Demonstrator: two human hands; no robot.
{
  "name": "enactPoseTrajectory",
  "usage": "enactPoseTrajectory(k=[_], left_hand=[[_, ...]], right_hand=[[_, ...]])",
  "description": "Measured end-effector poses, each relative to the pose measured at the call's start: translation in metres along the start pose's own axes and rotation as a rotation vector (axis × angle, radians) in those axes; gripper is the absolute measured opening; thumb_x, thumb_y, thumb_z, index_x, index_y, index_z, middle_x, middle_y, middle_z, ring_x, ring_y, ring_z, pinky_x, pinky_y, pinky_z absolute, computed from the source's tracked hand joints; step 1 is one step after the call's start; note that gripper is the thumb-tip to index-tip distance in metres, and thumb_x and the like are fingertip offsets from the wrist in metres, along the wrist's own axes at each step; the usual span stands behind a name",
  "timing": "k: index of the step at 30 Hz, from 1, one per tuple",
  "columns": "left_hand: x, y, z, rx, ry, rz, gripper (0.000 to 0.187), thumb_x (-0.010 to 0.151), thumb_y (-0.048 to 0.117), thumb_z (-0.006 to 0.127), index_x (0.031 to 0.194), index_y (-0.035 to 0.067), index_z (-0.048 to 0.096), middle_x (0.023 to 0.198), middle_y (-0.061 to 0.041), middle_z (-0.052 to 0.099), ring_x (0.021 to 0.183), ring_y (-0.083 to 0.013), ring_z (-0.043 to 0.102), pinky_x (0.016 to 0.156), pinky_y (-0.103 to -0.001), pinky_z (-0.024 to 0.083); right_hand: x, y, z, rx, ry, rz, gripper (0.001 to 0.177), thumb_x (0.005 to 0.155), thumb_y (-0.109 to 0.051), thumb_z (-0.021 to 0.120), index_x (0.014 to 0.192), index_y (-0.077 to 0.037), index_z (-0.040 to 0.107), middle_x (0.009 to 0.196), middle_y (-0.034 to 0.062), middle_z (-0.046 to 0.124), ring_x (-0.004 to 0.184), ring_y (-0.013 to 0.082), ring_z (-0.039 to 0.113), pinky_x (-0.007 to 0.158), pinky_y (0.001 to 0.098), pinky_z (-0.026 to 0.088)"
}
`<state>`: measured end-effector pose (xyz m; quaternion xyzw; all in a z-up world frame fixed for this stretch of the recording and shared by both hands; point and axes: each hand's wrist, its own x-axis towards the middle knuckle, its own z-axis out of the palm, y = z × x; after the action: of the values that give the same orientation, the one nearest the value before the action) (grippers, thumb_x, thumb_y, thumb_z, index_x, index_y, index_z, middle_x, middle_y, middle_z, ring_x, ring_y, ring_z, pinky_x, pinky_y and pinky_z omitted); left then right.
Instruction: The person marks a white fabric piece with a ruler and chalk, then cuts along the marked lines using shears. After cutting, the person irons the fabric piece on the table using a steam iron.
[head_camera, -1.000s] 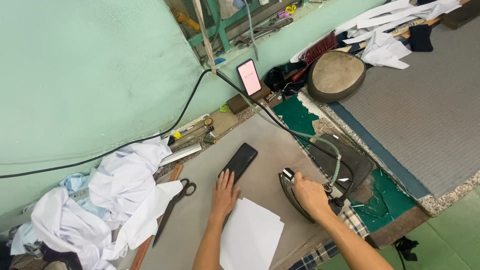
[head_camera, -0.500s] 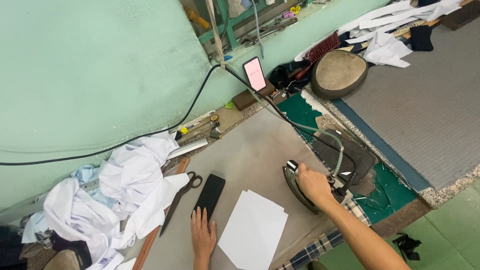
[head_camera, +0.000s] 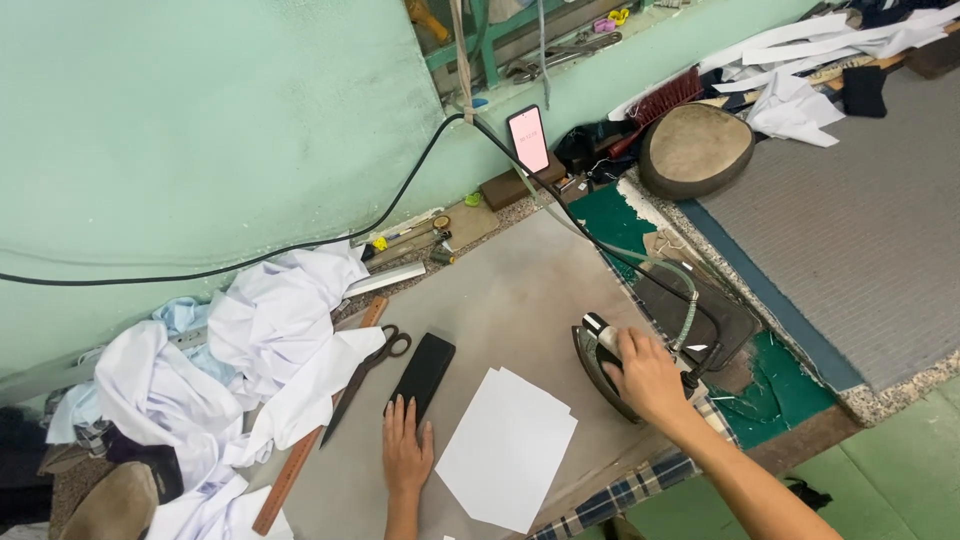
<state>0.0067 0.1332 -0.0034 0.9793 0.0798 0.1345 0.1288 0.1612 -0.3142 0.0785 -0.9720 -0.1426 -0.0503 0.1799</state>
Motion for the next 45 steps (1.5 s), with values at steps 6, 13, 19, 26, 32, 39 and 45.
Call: enactPoseTrajectory(k=[6,13,19,26,32,39,45], left_hand=[[0.003,0.005,0.000,-0.008,0.027,-0.007,0.061,0.103,0.043,0.046,0.156,0.014,0.042,0.166,-0.010,0.036,0.154,-0.0319,0.030,0.124,-0.051,0.028],[-0.032,-0.005,-0.019,0.068,0.050,0.000,0.057,0.106,0.041,0.042,0.157,0.015,0.041,0.164,-0.010,0.039,0.152,-0.0306,0.035,0.120,-0.053,0.030],[-0.142,-0.043,-0.042,0.180,0.067,-0.160,0.058,0.096,0.052,0.054,0.141,0.014,0.056,0.147,-0.006,0.054,0.137,-0.0289,0.048,0.121,-0.058,0.029],[-0.151,-0.071,-0.063,0.315,-0.098,-0.355,0.094,0.089,0.078,0.049,0.160,0.019,0.035,0.153,-0.020,0.044,0.135,-0.0387,0.046,0.115,-0.059,0.034],[-0.168,-0.070,-0.086,0.173,0.119,-0.302,0.078,0.092,0.061,0.062,0.154,0.017,0.047,0.139,-0.023,0.053,0.120,-0.0401,0.054,0.100,-0.054,0.047],[-0.179,-0.084,-0.094,0.170,0.053,-0.377,0.081,0.090,0.059,0.065,0.157,0.018,0.045,0.135,-0.021,0.055,0.120,-0.0370,0.053,0.099,-0.051,0.047],[-0.176,-0.080,-0.100,0.152,0.005,-0.377,0.081,0.092,0.063,0.058,0.157,0.015,0.046,0.137,-0.021,0.054,0.124,-0.0381,0.051,0.105,-0.051,0.042]], right_hand=[[-0.064,0.041,0.020,-0.578,0.031,-0.317,0.077,0.084,-0.007,0.053,0.156,0.005,0.027,0.161,0.0304,0.032,0.143,0.0440,0.039,0.115,0.0522,0.040],[0.036,0.007,-0.033,-0.041,-0.633,0.224,0.050,0.100,-0.037,0.054,0.144,-0.017,0.042,0.119,0.0150,0.066,0.096,0.0393,0.069,0.068,0.0502,0.052],[0.054,-0.053,-0.039,0.120,-0.583,0.425,0.052,0.101,-0.051,0.049,0.133,-0.010,0.056,0.116,0.0204,0.073,0.106,0.0429,0.068,0.081,0.0527,0.051],[0.047,-0.194,-0.032,-0.046,-0.645,0.194,0.050,0.106,-0.056,0.039,0.116,-0.008,0.049,0.101,0.0217,0.075,0.089,0.0455,0.070,0.075,0.0540,0.055],[0.007,-0.269,0.030,-0.032,-0.740,-0.015,0.057,0.104,-0.063,0.040,0.117,-0.008,0.048,0.097,0.0207,0.073,0.089,0.0458,0.069,0.074,0.0555,0.054],[-0.071,-0.311,0.024,-0.023,-0.784,-0.269,0.059,0.102,-0.062,0.048,0.121,-0.007,0.051,0.100,0.0148,0.073,0.084,0.0386,0.071,0.065,0.0520,0.058],[-0.103,-0.306,0.013,-0.065,-0.898,-0.242,0.064,0.104,-0.066,0.044,0.130,-0.007,0.047,0.092,0.0114,0.071,0.075,0.0292,0.071,0.064,0.0440,0.062]])
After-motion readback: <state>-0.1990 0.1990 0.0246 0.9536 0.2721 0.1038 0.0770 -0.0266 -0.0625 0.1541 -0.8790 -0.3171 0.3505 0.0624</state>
